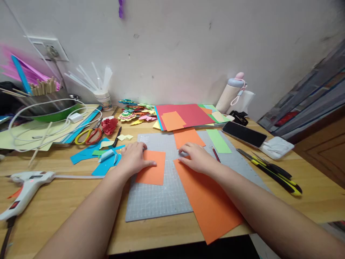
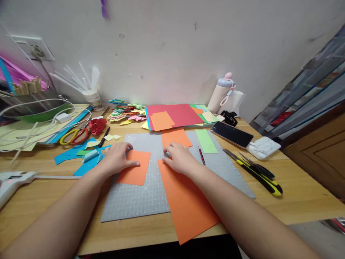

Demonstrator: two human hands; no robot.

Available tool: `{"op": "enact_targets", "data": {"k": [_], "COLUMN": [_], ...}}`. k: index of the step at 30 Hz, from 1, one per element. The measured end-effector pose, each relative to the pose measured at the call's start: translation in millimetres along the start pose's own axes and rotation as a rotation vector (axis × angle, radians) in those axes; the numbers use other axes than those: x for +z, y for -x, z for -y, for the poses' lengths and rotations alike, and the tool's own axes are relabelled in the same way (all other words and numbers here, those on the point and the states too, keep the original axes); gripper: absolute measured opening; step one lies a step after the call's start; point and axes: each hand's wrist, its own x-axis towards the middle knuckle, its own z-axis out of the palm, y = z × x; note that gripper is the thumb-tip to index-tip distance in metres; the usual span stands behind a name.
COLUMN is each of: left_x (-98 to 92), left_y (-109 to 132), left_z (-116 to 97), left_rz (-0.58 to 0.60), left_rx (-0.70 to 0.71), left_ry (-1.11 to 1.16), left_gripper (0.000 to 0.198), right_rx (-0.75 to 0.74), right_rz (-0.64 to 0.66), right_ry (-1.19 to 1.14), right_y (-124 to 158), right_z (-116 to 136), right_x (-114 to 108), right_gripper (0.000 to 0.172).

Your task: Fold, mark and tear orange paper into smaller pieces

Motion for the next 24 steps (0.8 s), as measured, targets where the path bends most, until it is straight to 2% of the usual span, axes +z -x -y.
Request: {"op": "enact_targets", "data": {"k": [4, 8, 10, 14, 16, 18, 21, 24], "left_x": [5.4, 4.6, 4.2, 7.7, 11.2, 14.2, 14.2, 8.8], "left_y": [-5, -4, -3, -1, 1, 2, 2, 3], "left_z": [1, -1, -1, 3, 5, 6, 6, 3], "left_rz": [0.018, -0.005, -0.013, -0.045, -0.08, -0.143, -0.317, -0.538], "left_rx": [-0.014, 0.026, 0.039, 0.035, 0.027, 0.002, -0.076, -0.152], "left_ry": [0.024, 0.07, 0.099, 0.169, 0.217, 0.273, 0.362, 0.442], "left_gripper": [0.053, 0.053, 0.053, 0.047, 0.044, 0.043, 0.037, 0.031], "right_rx": [-0.025, -0.046, -0.027, 0.051, 0.091, 0.123, 0.122, 0.122], "right_rz": [0.032, 0.082, 0.103, 0.189, 0.259, 0.324, 0.375, 0.296], "right_ry": [-0.018, -0.057, -0.053, 0.036, 0.077, 0.087, 0.03, -0.069], "right_y": [1, -11, -23, -53, -64, -72, -79, -89], "right_z": [14, 36, 48, 69, 76, 81, 80, 63], "right_x": [3, 12, 17, 20, 19, 18, 13, 0], "right_gripper": [0.019, 0.029, 0.039, 0.072, 0.077, 0.073, 0.044, 0.019]}}
